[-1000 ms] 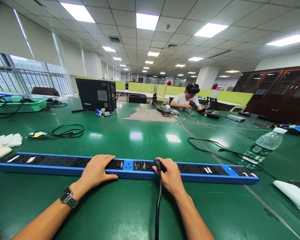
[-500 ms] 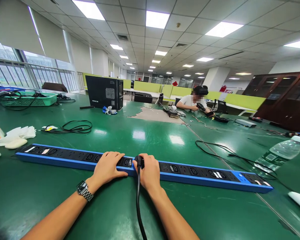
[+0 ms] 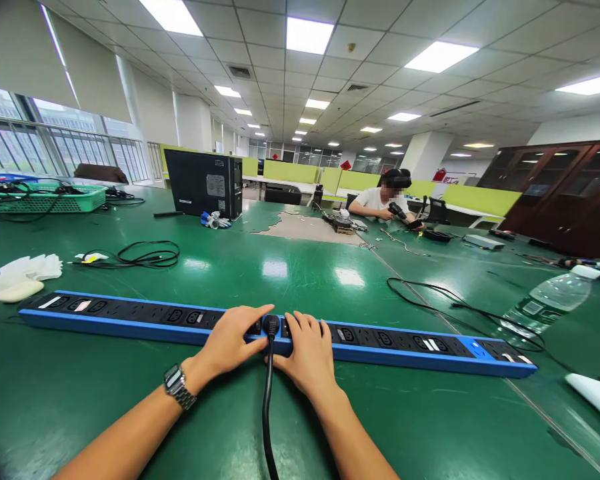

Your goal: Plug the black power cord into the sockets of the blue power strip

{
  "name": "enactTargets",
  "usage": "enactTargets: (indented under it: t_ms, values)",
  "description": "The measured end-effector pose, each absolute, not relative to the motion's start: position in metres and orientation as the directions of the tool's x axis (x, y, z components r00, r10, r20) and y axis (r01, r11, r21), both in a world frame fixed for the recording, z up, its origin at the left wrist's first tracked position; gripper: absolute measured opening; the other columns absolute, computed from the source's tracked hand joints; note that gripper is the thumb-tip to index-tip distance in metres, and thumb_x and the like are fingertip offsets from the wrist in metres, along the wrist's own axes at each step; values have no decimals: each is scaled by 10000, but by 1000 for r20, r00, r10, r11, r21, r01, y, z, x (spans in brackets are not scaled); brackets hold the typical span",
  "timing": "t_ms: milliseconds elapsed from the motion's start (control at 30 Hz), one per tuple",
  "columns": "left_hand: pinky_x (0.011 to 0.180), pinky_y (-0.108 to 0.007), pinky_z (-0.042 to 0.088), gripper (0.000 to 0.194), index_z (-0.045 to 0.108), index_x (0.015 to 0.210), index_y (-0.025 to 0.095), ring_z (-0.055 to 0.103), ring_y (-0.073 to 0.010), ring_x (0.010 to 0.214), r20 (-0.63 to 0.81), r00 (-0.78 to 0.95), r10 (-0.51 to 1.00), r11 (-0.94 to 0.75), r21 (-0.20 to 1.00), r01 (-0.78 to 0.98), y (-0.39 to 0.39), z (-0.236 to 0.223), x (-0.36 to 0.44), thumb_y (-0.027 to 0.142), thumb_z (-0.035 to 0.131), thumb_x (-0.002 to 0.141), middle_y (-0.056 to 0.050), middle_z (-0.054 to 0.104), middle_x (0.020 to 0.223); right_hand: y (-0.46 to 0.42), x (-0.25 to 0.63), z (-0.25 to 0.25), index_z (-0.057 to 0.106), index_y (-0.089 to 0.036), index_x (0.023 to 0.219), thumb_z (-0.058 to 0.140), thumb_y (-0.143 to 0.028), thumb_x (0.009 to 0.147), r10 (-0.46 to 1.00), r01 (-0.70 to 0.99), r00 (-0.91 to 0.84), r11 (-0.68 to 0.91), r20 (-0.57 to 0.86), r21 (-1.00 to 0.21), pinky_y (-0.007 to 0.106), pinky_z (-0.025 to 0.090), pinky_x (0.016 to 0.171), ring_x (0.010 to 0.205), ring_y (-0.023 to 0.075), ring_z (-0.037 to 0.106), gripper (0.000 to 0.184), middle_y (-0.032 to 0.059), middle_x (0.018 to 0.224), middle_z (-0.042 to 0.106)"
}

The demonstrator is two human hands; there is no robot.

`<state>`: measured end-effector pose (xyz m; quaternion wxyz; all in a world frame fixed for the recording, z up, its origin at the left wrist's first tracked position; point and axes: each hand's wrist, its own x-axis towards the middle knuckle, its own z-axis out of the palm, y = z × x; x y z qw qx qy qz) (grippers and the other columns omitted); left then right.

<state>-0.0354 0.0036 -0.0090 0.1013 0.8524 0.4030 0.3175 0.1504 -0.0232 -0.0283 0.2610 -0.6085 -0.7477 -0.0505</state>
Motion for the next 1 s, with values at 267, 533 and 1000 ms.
enactTargets:
  t_ms: [267, 533, 1000]
  values:
    - [897, -352, 480, 293, 631, 1146, 255, 622, -214, 1033, 684, 220, 696, -658, 484, 577, -2, 8, -31, 187, 523, 882, -32, 695, 1145, -26, 150, -26, 547, -212, 1268, 744, -422, 701, 903, 954, -114, 216, 413, -209, 516, 339, 1014, 1217, 329, 488, 636, 118, 1309, 585]
    - [799, -334, 530, 320, 624, 1083, 210, 678, -223, 885, 509, 111, 854, -465, 650, 601, 11, -6, -131, 427, 591, 849, -42, 726, 994, -27, 149, -24, 540, -202, 1287, 745, -421, 699, 927, 957, -89, 181, 364, -227, 513, 321, 1038, 1242, 329, 468, 660, 112, 1333, 568]
    - [970, -413, 458, 665, 466, 1377, 256, 622, -271, 1105, 384, 319, 867, -492, 545, 680, 11, -12, -131, 334, 706, 763, -79, 683, 1192, -26, 127, -16, 573, -194, 1255, 675, -388, 776, 921, 886, -100, 254, 375, -387, 497, 324, 1060, 1211, 301, 490, 527, 104, 1298, 594]
